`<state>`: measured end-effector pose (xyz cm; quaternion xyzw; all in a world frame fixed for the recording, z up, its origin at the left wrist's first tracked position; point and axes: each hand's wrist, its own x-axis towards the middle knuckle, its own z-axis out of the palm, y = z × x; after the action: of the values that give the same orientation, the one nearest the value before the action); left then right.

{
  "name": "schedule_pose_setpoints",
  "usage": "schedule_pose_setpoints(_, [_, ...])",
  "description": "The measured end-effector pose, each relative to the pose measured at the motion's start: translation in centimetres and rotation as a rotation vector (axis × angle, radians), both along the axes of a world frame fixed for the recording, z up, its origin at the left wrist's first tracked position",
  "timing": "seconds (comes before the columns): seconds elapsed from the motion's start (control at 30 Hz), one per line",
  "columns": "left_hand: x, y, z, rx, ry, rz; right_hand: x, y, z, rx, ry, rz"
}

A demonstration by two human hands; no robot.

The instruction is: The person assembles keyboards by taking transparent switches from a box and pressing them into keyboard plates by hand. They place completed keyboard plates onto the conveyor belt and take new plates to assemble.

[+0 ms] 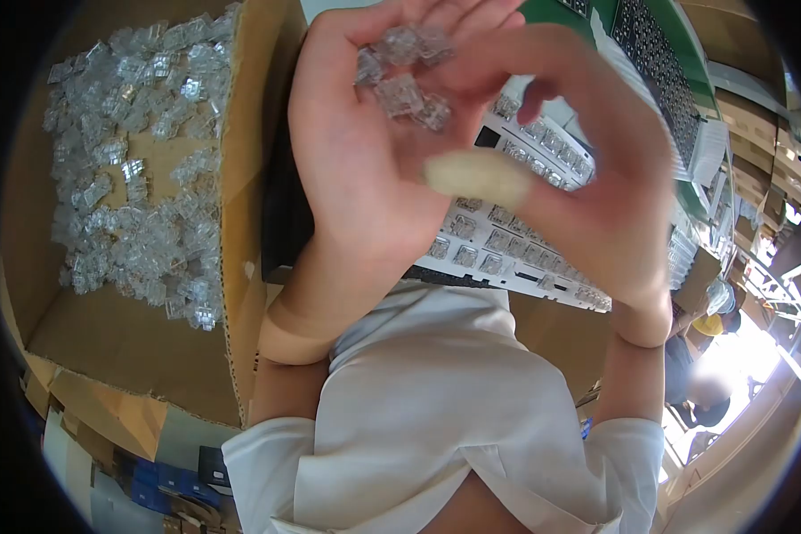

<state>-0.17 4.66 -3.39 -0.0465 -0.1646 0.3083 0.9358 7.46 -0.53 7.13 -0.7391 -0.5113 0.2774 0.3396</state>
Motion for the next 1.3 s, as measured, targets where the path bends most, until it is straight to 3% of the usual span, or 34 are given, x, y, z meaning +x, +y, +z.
schedule_pose_setpoints(0.1, [1.4,1.7,-1.2,0.087,-0.259,-0.143,0.9,-1.7,-2.5,0.044,-0.013,0.031])
schedule_pose_setpoints(0.27, [0.4,2.1,-0.6,0.006,0.014,-0.12,1.8,-3.6,-2.3,0.06,0.724,-0.185])
schedule_pose_setpoints(0.57, [-0.4,2.2,-0.2,-0.09,0.176,-0.144,3.3,-6.0,-4.1,0.081,0.854,-0.27])
schedule_pose_setpoints(0.67, [-0.6,2.2,0.1,-0.101,0.208,-0.153,2.9,-6.1,-3.7,0.059,0.727,-0.36])
schedule_pose_setpoints(0.77, [-0.7,1.9,0.3,-0.113,0.233,-0.151,3.0,-6.1,-3.4,-0.073,0.15,-0.159])
schedule_pose_setpoints(0.87, [-0.8,1.9,0.3,-0.114,0.25,-0.163,2.1,-5.0,-3.3,-0.132,-0.161,-0.129])
schedule_pose_setpoints(1.07, [-1.0,2.1,0.1,-0.132,0.267,-0.184,1.6,-4.0,-3.7,-0.065,-0.393,0.067])
schedule_pose_setpoints(1.3, [-1.3,2.6,0.7,-0.098,0.304,-0.19,1.8,-3.6,-3.2,-0.154,-0.473,0.128])
